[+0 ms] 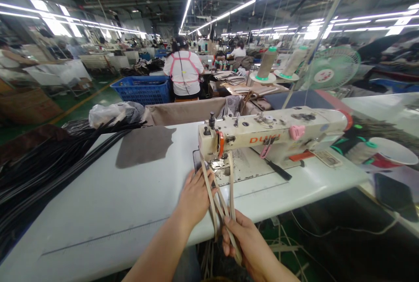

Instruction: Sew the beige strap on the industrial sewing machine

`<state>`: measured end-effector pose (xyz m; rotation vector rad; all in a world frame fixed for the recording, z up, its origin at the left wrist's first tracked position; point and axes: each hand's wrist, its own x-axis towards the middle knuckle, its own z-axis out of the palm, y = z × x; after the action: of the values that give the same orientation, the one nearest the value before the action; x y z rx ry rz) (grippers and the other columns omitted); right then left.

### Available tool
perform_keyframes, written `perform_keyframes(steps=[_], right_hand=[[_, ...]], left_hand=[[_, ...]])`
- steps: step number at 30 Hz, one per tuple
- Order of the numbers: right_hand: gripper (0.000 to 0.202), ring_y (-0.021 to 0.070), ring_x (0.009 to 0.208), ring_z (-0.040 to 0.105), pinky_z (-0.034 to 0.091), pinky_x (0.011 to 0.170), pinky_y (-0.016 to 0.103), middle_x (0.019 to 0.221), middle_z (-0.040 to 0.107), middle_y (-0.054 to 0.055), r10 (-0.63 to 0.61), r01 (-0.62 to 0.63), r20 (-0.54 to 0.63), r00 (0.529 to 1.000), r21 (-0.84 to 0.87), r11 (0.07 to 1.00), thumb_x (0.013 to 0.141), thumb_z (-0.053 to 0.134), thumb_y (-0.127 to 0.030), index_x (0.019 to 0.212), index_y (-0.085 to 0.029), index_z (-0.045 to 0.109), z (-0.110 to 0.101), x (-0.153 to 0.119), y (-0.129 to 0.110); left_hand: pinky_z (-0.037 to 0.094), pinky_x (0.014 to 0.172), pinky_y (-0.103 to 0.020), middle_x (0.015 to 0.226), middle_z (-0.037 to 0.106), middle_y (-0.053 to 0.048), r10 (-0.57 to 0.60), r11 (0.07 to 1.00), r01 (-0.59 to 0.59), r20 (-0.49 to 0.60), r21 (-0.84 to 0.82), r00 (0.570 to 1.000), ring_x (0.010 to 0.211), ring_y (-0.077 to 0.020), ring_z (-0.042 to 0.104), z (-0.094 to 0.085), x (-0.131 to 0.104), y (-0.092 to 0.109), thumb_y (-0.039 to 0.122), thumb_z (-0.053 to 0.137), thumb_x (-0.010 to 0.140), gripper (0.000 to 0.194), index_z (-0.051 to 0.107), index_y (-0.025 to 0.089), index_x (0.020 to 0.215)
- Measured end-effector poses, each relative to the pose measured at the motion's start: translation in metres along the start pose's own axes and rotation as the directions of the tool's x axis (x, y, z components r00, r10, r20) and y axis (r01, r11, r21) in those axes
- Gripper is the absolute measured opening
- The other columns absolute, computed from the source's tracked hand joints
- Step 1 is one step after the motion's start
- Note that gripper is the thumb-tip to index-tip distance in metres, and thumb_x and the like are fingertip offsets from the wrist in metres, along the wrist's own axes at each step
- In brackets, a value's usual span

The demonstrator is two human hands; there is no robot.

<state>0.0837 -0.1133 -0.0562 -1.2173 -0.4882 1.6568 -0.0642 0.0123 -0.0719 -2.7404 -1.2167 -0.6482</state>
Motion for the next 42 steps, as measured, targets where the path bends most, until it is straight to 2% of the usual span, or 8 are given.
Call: perform_keyframes(steps=[7, 14, 19, 26, 33, 39, 42], right_hand=[[0.064, 0.0086, 0.039, 0.054, 0.029, 0.037, 0.016, 0.055, 0.061, -0.006, -0.018, 0.018, 0.008, 1.0, -0.011, 1.0, 0.07, 0.085, -0.067, 0.102, -0.016, 0.062, 0.002, 0.002, -0.004], [0.065, 0.0086, 0.039, 0.053, 0.028, 0.037, 0.016, 0.055, 0.06, -0.007, -0.008, 0.008, 0.008, 1.0, -0.003, 1.0, 0.071, 0.085, -0.065, 0.107, -0.016, 0.06, 0.003, 0.004, -0.004], [0.066, 0.0083, 0.039, 0.054, 0.029, 0.037, 0.016, 0.056, 0.061, -0.007, -0.02, 0.02, 0.013, 1.0, -0.001, 1.0, 0.071, 0.085, -0.065, 0.107, -0.016, 0.059, 0.001, 0.008, -0.003], [0.058, 0.0091, 0.041, 0.056, 0.03, 0.04, 0.018, 0.057, 0.061, -0.006, -0.052, 0.052, -0.006, 0.999, 0.006, 0.999, 0.073, 0.085, -0.065, 0.095, -0.017, 0.061, 0.002, 0.009, -0.004], [0.057, 0.0099, 0.046, 0.058, 0.031, 0.044, 0.019, 0.061, 0.062, -0.004, -0.06, 0.059, -0.007, 0.998, -0.064, 0.996, 0.079, 0.081, -0.065, 0.104, -0.016, 0.067, -0.01, -0.004, -0.003], [0.073, 0.0123, 0.039, 0.056, 0.027, 0.037, 0.021, 0.054, 0.059, -0.005, -0.039, 0.043, 0.026, 0.999, -0.144, 0.989, 0.067, 0.076, -0.083, 0.096, -0.018, 0.066, -0.027, 0.003, 0.018], [0.075, 0.0124, 0.038, 0.056, 0.028, 0.036, 0.021, 0.053, 0.059, -0.006, -0.024, 0.028, 0.024, 0.999, -0.184, 0.983, 0.067, 0.074, -0.087, 0.098, -0.018, 0.066, -0.033, 0.004, 0.025]], left_hand=[[0.034, 0.124, -0.058, 0.149, 0.063, -0.01, 0.002, 1.0, -0.002, 0.01, -0.029, 1.0, 0.144, -0.0318, 0.051, -0.002, 0.001, 0.0, 0.036, 0.049, 0.107, 0.04, 0.06, 0.019, 0.142], [0.034, 0.124, -0.06, 0.149, 0.062, -0.008, -0.021, 0.998, 0.022, 0.012, -0.062, 1.0, 0.144, -0.0321, 0.05, 0.002, 0.002, -0.003, 0.035, 0.05, 0.106, 0.041, 0.059, 0.024, 0.145], [0.032, 0.125, -0.059, 0.151, 0.061, -0.009, -0.028, 0.998, 0.029, 0.026, -0.053, 0.999, 0.145, -0.0313, 0.049, 0.005, 0.002, -0.005, 0.036, 0.05, 0.107, 0.041, 0.058, 0.022, 0.145], [0.035, 0.122, -0.061, 0.152, 0.059, -0.012, -0.063, 0.996, 0.065, 0.031, -0.061, 0.998, 0.144, -0.0332, 0.05, 0.008, 0.003, -0.01, 0.036, 0.051, 0.106, 0.043, 0.058, 0.019, 0.145], [0.04, 0.122, -0.055, 0.146, 0.065, -0.007, -0.052, 0.987, 0.06, 0.056, -0.15, 0.997, 0.144, -0.0281, 0.052, 0.007, 0.0, -0.015, 0.035, 0.042, 0.11, 0.041, 0.061, 0.019, 0.142], [0.043, 0.12, -0.056, 0.146, 0.065, -0.009, -0.038, 0.989, 0.042, 0.027, -0.141, 0.999, 0.141, -0.029, 0.055, 0.008, -0.001, -0.012, 0.035, 0.043, 0.11, 0.04, 0.063, 0.018, 0.14], [0.044, 0.12, -0.056, 0.146, 0.065, -0.01, -0.032, 0.99, 0.035, 0.031, -0.137, 0.999, 0.141, -0.0289, 0.056, 0.007, 0.0, -0.011, 0.035, 0.044, 0.109, 0.041, 0.062, 0.017, 0.141]])
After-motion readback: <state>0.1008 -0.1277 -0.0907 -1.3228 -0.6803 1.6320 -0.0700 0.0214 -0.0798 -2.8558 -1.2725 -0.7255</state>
